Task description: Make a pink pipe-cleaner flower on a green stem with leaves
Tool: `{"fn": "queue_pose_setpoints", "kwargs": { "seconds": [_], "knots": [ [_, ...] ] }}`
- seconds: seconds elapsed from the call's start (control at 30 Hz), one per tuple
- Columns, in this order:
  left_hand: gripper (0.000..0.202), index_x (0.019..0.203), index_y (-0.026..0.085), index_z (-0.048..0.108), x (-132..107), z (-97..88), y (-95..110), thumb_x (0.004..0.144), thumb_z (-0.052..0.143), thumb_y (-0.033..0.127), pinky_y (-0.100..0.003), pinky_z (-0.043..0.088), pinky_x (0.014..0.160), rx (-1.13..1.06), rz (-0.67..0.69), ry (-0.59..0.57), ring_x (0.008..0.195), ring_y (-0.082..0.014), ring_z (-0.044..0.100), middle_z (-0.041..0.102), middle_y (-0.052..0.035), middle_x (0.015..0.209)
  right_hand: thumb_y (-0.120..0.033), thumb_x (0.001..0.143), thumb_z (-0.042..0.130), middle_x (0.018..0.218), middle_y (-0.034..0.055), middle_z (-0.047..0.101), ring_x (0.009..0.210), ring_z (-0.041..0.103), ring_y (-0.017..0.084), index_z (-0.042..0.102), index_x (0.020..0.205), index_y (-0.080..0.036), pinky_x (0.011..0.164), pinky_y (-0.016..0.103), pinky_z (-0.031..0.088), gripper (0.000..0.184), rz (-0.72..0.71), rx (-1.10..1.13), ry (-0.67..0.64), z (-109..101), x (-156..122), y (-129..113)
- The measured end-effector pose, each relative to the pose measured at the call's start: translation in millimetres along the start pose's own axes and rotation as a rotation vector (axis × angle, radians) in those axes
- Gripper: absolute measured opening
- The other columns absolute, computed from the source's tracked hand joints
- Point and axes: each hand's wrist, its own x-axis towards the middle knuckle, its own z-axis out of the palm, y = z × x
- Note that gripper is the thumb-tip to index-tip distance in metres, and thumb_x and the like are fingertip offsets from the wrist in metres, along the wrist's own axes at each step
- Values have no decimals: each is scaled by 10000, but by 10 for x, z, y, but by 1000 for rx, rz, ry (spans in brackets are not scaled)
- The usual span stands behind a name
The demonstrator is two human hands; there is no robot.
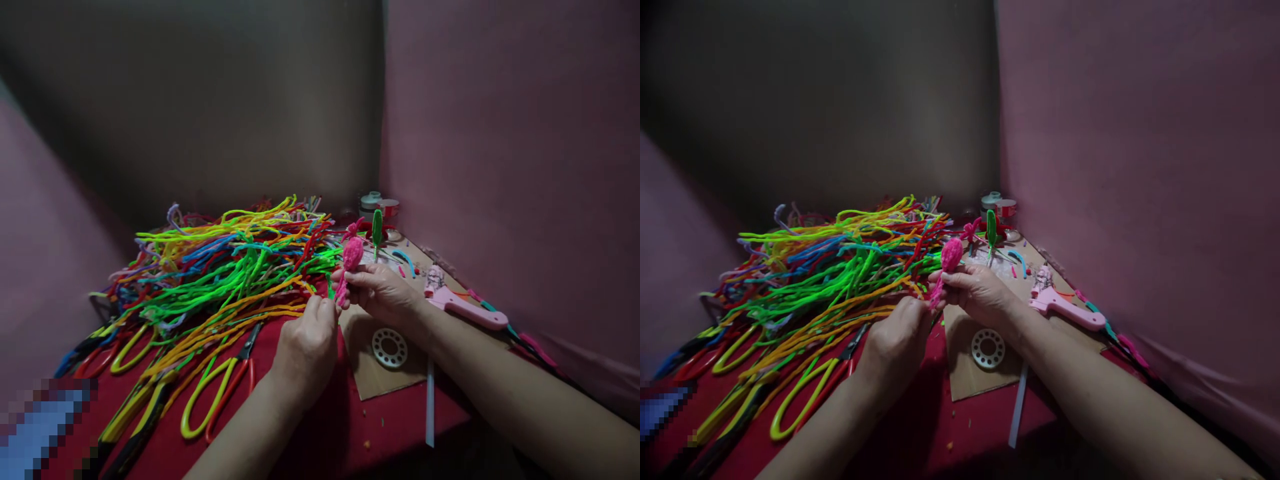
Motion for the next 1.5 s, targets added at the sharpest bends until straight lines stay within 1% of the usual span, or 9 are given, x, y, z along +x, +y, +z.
{"fn": "queue_pose_setpoints", "kwargs": {
  "seconds": [0.13, 0.27, 0.37, 0.6, 0.8, 1.0, 1.27, 1.37, 1.5],
  "knots": [
    [204, 832, 158, 561, -25, 67, 25, 890, 367, 134, -232, 353, 473, -47, 12, -19, 598, -138, 527, 548, -45, 709, -162, 664, 702, 601, 20, 644, 489, 560, 92, 683, 754, -99, 505, 235, 484, 111, 6, -7, 36, -10, 11, 20],
    [200, 829, 157, 570, -5, 60, 31, 899, 386, 193, -228, 418, 574, -326, -14, 16, 671, -138, 552, 571, -50, 734, -170, 631, 723, 591, 25, 645, 483, 556, 88, 689, 750, -93, 481, 217, 460, 145, 36, 7, 39, -2, 4, -2],
    [192, 803, 162, 583, 52, -16, 8, 884, 440, 260, -229, 429, 625, -647, -187, 21, 668, -122, 551, 587, -33, 734, -189, 621, 735, 586, 24, 646, 486, 553, 91, 696, 750, -102, 479, 216, 448, 160, 31, 17, 14, -12, 1, -12],
    [308, 815, 131, 607, 199, -128, -66, 804, 520, 426, -209, 394, 495, -1349, -678, -136, 557, -104, 509, 569, -9, 672, -214, 568, 779, 604, 15, 650, 538, 541, 90, 699, 667, -129, 515, 212, 403, 152, -34, 2, 34, -20, 3, 28],
    [264, 696, 115, 625, 222, -52, -9, 766, 589, 367, -197, 391, 547, -1542, -710, -199, 558, -84, 497, 583, -6, 624, -270, 591, 772, 541, -6, 611, 475, 506, 100, 698, 696, -140, 486, 247, 392, 183, -4, -44, 6, 37, -27, 127],
    [214, 704, 117, 605, 198, -42, 39, 763, 603, 323, -168, 342, 407, -1679, -786, -229, 380, -52, 439, 522, 27, 472, -272, 613, 766, 533, -8, 587, 457, 495, 92, 697, 764, -115, 498, 254, 394, 228, 31, -68, -27, 40, -54, 162],
    [200, 716, 126, 593, 147, -41, -29, 786, 577, 312, -179, 366, 339, -1947, -800, -449, 315, -51, 372, 462, 50, 419, -197, 574, 782, 584, -15, 617, 474, 538, 84, 683, 729, -121, 510, 226, 409, 198, 44, 39, -119, 39, -62, 46],
    [228, 719, 125, 606, 155, -71, -38, 786, 574, 341, -187, 367, 372, -1899, -748, -477, 345, -64, 416, 500, 30, 445, -164, 567, 776, 547, -29, 589, 457, 509, 73, 653, 626, -123, 496, 221, 388, 142, 20, 10, -81, 57, -65, 53],
    [242, 647, 108, 626, 196, -149, -35, 756, 616, 323, -205, 422, 545, -1644, -659, -374, 540, -96, 525, 593, -25, 592, -148, 547, 770, 513, -38, 559, 461, 469, 64, 628, 566, -130, 490, 215, 352, 144, 35, -17, -8, 64, -59, 92]
  ]
}}
